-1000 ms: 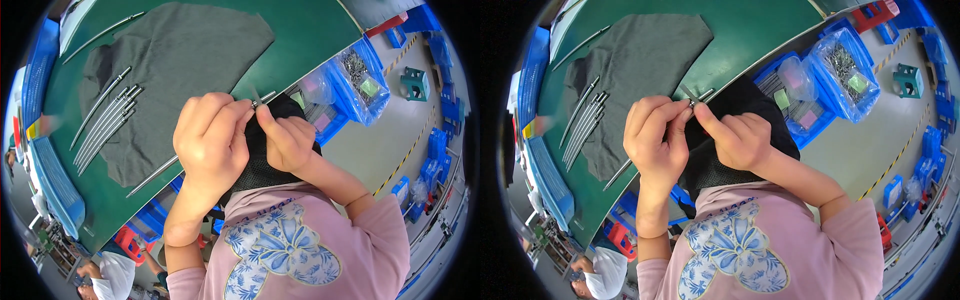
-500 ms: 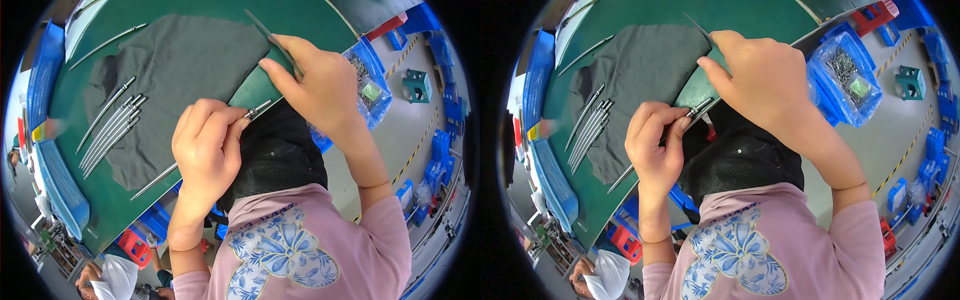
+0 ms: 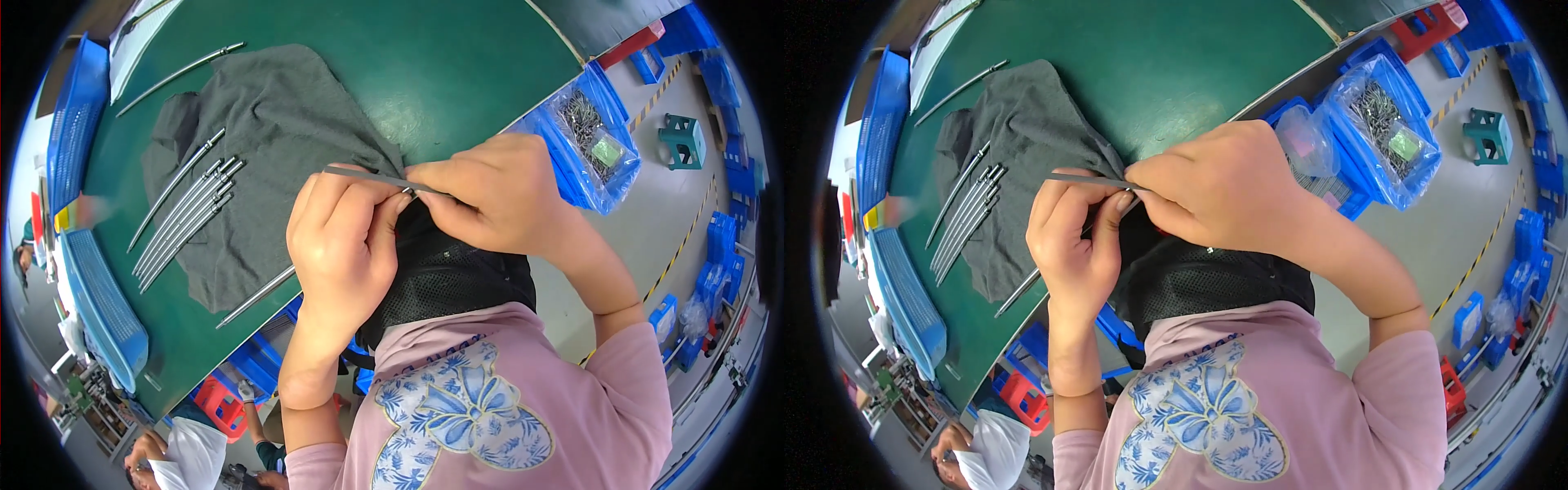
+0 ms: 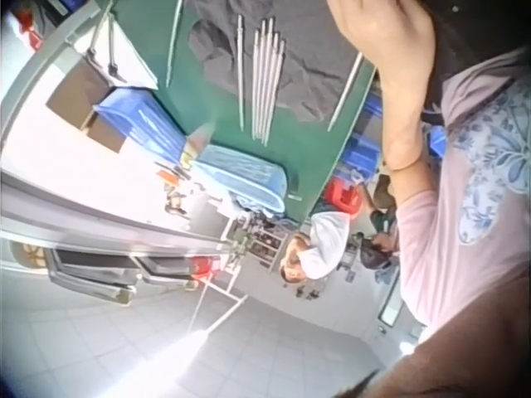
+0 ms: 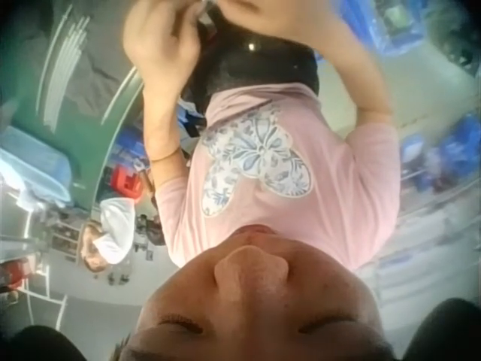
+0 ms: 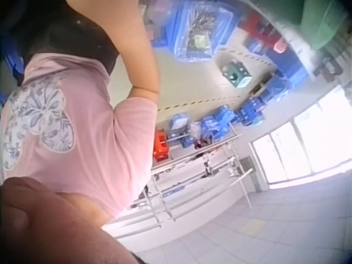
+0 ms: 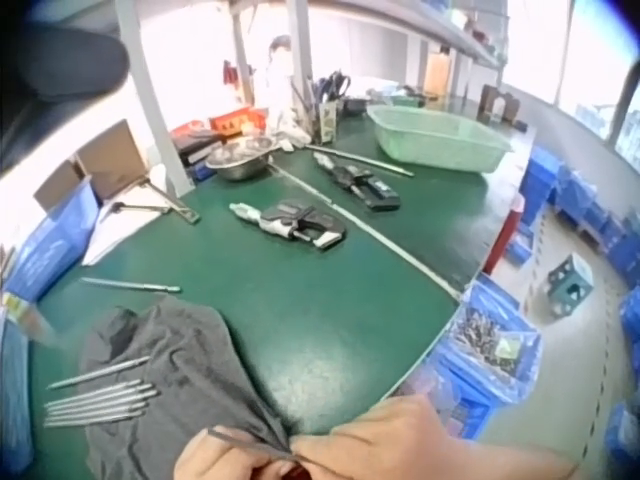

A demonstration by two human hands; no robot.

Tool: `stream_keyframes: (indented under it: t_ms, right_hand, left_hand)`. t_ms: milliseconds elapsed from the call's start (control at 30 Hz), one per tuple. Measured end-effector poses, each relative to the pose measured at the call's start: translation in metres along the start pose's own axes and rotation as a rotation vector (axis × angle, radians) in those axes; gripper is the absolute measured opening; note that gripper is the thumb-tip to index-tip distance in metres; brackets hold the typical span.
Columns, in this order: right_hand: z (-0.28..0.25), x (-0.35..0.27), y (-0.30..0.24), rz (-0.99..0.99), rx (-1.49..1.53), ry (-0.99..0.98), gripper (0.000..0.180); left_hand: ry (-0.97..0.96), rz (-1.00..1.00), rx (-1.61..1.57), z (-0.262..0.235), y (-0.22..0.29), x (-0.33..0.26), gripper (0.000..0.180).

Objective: The person is filing the ends of metal rods to smooth them and then measuring the rods using a digital micrometer.

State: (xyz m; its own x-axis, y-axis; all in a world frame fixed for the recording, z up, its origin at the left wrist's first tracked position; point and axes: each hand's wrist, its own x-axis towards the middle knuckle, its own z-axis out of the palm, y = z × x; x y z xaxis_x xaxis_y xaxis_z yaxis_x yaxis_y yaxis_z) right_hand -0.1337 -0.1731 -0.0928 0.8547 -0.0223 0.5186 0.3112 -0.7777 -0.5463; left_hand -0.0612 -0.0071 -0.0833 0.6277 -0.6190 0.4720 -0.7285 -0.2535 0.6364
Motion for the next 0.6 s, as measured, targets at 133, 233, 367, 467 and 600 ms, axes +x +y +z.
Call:
stream_keyframes:
  t_ms: [133, 233, 367, 467, 600]
  right_hand:
    - [0.005, -0.004, 0.009, -0.227, -0.086, 0.062, 0.024]
    - [0.009, -0.006, 0.014, -0.306, -0.084, 0.108, 0.026]
    - [0.006, -0.010, 0.021, -0.364, -0.039, 0.154, 0.024]
    - [-0.005, -0.008, 0.014, -0.046, -0.022, 0.111, 0.010]
    - [-0.013, 0.007, 0.001, 0.401, 0.011, 0.158, 0.006]
  left_hand:
    - [-0.020, -0.005, 0.038, -0.002, 0.001, 0.001, 0.016]
    - [-0.047, -0.042, 0.040, -0.003, 0.002, 0.001, 0.016]
    - [-0.031, -0.021, 0.023, -0.004, -0.001, -0.001, 0.015]
    - [-0.010, -0.003, 0.031, -0.003, -0.002, 0.000, 0.015]
    - [-0.012, 0.017, 0.034, -0.001, -0.004, 0.001, 0.014]
